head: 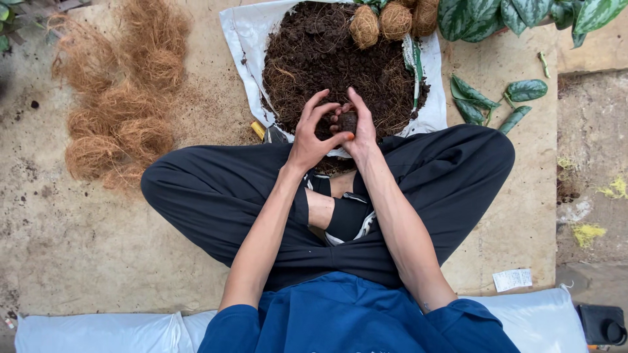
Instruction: The person sits cross-legged on the floor and uses their hands to compress a mixture of soil and coconut coir into small, round balls. They repeatedly scoop material from a pile on a white sheet, roll it between their palms, and place the finished balls next to a potted plant.
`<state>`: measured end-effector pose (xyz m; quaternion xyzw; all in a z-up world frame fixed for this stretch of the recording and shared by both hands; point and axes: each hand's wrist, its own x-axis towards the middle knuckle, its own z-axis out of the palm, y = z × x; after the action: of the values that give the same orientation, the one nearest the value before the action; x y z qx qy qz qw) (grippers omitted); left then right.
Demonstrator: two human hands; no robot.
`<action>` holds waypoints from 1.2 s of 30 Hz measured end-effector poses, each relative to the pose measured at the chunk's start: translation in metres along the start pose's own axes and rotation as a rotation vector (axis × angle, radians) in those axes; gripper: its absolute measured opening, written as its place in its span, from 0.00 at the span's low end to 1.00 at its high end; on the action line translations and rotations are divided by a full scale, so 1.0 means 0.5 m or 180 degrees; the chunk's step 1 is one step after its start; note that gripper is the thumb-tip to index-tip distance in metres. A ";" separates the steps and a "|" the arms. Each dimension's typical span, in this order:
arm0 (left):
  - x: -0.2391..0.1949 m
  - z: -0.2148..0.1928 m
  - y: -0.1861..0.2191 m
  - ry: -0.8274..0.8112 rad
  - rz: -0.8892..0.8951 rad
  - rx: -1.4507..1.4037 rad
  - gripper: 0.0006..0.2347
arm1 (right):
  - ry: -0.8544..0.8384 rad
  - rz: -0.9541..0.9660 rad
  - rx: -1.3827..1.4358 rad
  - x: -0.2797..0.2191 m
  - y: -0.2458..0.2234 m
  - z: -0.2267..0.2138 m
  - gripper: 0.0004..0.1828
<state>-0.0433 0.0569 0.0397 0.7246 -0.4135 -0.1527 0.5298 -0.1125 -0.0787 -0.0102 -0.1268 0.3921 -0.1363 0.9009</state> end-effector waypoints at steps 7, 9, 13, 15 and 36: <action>0.003 0.001 -0.004 0.0117 -0.0626 -0.0319 0.18 | 0.0003 -0.0306 -0.0319 0.022 0.003 -0.021 0.18; 0.004 0.005 -0.005 0.0089 -0.0612 -0.0274 0.18 | -0.0148 -0.0319 -0.0246 0.013 0.002 -0.006 0.19; 0.004 0.010 -0.010 0.0199 -0.0539 -0.0138 0.20 | -0.0318 -0.0073 -0.0103 -0.009 0.002 0.016 0.18; 0.002 0.012 -0.015 0.0229 -0.0442 0.0118 0.20 | -0.0614 -0.0126 -0.0125 -0.013 0.004 0.019 0.18; -0.009 0.045 -0.031 0.0236 -0.0333 -0.0254 0.12 | -0.0099 0.0010 0.0130 0.005 0.061 0.002 0.18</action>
<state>-0.0544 0.0475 0.0160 0.7287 -0.3488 -0.1696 0.5645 -0.1056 -0.0511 -0.0214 -0.1100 0.3753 -0.1409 0.9095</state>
